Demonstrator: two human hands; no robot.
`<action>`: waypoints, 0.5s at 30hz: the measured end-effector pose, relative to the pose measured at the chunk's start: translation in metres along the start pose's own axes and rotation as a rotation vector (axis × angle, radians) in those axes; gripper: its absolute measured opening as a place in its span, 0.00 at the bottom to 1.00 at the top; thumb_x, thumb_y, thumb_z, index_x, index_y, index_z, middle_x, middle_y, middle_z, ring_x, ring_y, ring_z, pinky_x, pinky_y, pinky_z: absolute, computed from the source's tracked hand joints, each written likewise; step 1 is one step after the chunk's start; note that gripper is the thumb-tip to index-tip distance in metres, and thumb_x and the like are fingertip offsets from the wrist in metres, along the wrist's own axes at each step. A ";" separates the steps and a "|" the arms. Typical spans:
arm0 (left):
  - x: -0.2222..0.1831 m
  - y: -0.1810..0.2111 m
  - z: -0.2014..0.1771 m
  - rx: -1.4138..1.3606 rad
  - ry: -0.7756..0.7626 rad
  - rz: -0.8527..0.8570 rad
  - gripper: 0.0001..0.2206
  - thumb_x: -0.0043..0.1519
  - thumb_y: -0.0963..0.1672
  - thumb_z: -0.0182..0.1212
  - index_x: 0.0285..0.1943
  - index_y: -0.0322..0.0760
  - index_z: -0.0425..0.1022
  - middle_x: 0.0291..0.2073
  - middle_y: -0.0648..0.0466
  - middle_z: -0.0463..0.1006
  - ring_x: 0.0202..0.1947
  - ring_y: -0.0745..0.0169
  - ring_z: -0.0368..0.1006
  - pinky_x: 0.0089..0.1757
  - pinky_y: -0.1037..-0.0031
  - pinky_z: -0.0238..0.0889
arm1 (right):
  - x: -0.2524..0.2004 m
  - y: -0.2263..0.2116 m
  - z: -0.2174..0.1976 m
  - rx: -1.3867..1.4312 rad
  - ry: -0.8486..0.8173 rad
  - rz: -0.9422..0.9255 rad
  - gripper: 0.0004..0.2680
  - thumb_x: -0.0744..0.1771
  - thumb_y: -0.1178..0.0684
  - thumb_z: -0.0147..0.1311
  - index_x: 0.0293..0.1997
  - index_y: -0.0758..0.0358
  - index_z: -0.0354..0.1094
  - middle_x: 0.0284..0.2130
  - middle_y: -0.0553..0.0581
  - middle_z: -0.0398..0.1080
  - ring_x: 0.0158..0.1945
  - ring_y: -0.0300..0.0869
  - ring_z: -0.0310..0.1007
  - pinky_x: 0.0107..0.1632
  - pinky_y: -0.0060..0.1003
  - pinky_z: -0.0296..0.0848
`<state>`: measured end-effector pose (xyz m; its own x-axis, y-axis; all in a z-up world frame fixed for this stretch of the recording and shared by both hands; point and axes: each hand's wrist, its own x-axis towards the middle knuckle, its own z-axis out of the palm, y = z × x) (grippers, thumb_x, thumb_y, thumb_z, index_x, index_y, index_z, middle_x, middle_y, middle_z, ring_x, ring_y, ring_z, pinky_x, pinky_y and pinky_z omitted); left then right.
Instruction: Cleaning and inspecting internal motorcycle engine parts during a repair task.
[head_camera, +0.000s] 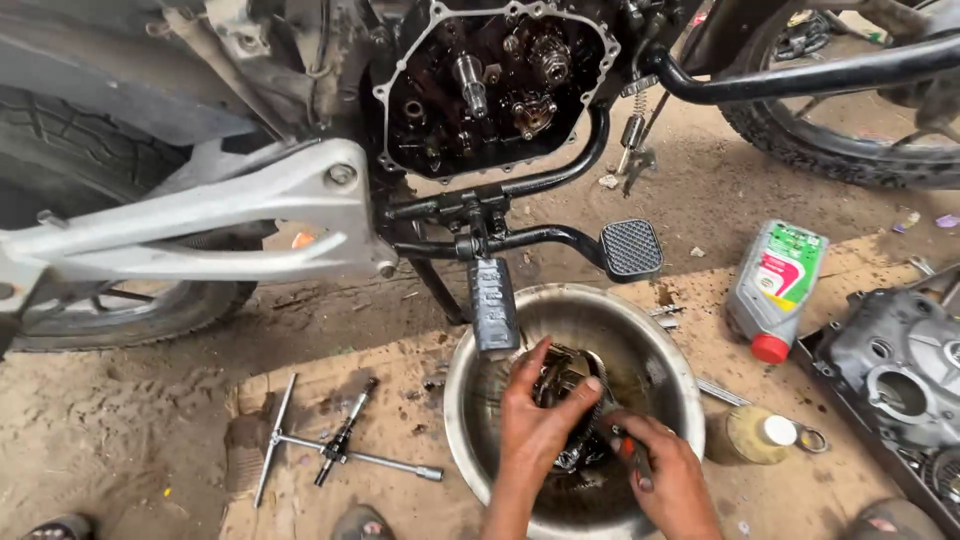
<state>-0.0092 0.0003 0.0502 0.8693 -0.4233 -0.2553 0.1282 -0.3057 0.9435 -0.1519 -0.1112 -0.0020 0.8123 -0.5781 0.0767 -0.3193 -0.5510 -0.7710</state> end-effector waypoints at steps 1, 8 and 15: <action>-0.004 0.004 -0.004 -0.004 -0.001 -0.003 0.41 0.43 0.55 0.76 0.71 0.54 0.67 0.68 0.49 0.66 0.69 0.52 0.61 0.63 0.60 0.56 | -0.002 0.001 -0.002 -0.004 -0.002 0.001 0.16 0.60 0.64 0.57 0.50 0.55 0.75 0.47 0.57 0.78 0.52 0.52 0.78 0.53 0.40 0.73; -0.004 -0.048 -0.073 -0.922 -0.123 -0.541 0.23 0.45 0.50 0.70 0.49 0.44 0.80 0.45 0.45 0.81 0.47 0.45 0.75 0.50 0.45 0.69 | 0.001 0.001 0.000 0.062 0.004 0.127 0.12 0.63 0.58 0.60 0.50 0.53 0.76 0.48 0.55 0.79 0.53 0.48 0.80 0.54 0.38 0.74; 0.030 -0.121 -0.177 -1.086 0.056 -0.166 0.17 0.61 0.49 0.67 0.54 0.37 0.78 0.53 0.43 0.78 0.56 0.40 0.73 0.58 0.47 0.66 | 0.000 -0.001 0.008 0.105 0.017 0.140 0.12 0.63 0.58 0.61 0.50 0.53 0.77 0.49 0.56 0.79 0.55 0.48 0.79 0.56 0.38 0.74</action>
